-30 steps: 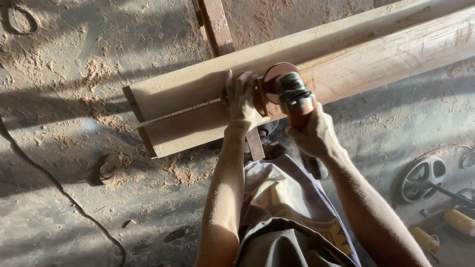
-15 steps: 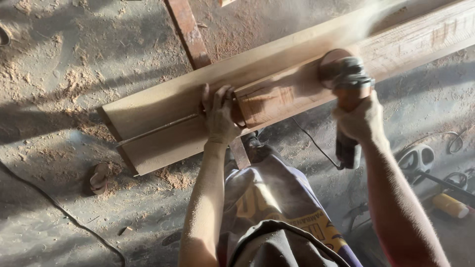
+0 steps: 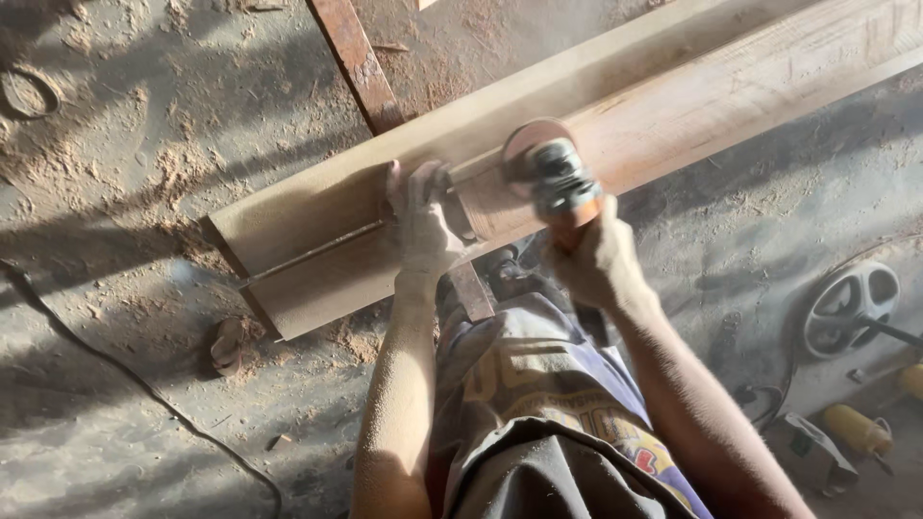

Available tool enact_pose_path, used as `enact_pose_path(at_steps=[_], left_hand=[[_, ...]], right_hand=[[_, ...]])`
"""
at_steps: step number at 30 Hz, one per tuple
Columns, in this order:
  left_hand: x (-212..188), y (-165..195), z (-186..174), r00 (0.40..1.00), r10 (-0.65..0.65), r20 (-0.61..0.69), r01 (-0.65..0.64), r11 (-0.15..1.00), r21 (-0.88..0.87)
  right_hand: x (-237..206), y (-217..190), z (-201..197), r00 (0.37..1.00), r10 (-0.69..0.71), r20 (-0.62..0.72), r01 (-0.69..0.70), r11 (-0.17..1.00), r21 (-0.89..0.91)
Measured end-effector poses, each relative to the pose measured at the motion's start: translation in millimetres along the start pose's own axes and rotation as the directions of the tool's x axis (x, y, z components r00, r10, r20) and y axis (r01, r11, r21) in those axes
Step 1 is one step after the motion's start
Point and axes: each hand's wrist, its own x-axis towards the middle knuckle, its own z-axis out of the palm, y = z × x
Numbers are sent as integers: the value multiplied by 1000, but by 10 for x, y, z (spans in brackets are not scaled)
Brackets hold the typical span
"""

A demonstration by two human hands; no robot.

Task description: The person uses an angle grinder with a sanding disc to smooth the surface of a long wooden plank resting on a workbench. They move the tool back and forth along the plank's length, generating sawdust, while holding the wood steady with the other hand.

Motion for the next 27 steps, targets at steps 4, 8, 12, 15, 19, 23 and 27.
enact_pose_path(at_steps=[4, 8, 12, 15, 19, 23, 27], left_hand=[[-26, -19, 36, 956, 170, -240, -41, 885, 463], [-32, 63, -8, 1000, -12, 9, 9, 980, 200], [-23, 155, -90, 997, -37, 65, 28, 990, 137], [-30, 234, -140, 999, 33, 20, -34, 994, 100], [0, 382, -285, 996, -28, 86, 26, 999, 25], [273, 402, -510, 957, 179, 229, -127, 966, -226], [527, 424, -474, 925, -26, 380, 202, 879, -431]], right_hand=[[-154, -111, 1, 984, -176, 19, 177, 983, -48], [-83, 130, -413, 997, 6, 81, 3, 994, -109], [37, 534, -945, 953, 304, -8, -304, 953, -6], [132, 895, -1357, 936, 318, -152, -329, 943, -48], [253, 1374, -1774, 849, 497, -181, -444, 855, 267], [190, 1582, -1899, 874, 438, -210, -394, 892, 221], [-52, 1329, -1516, 899, 416, -135, -388, 901, 191]])
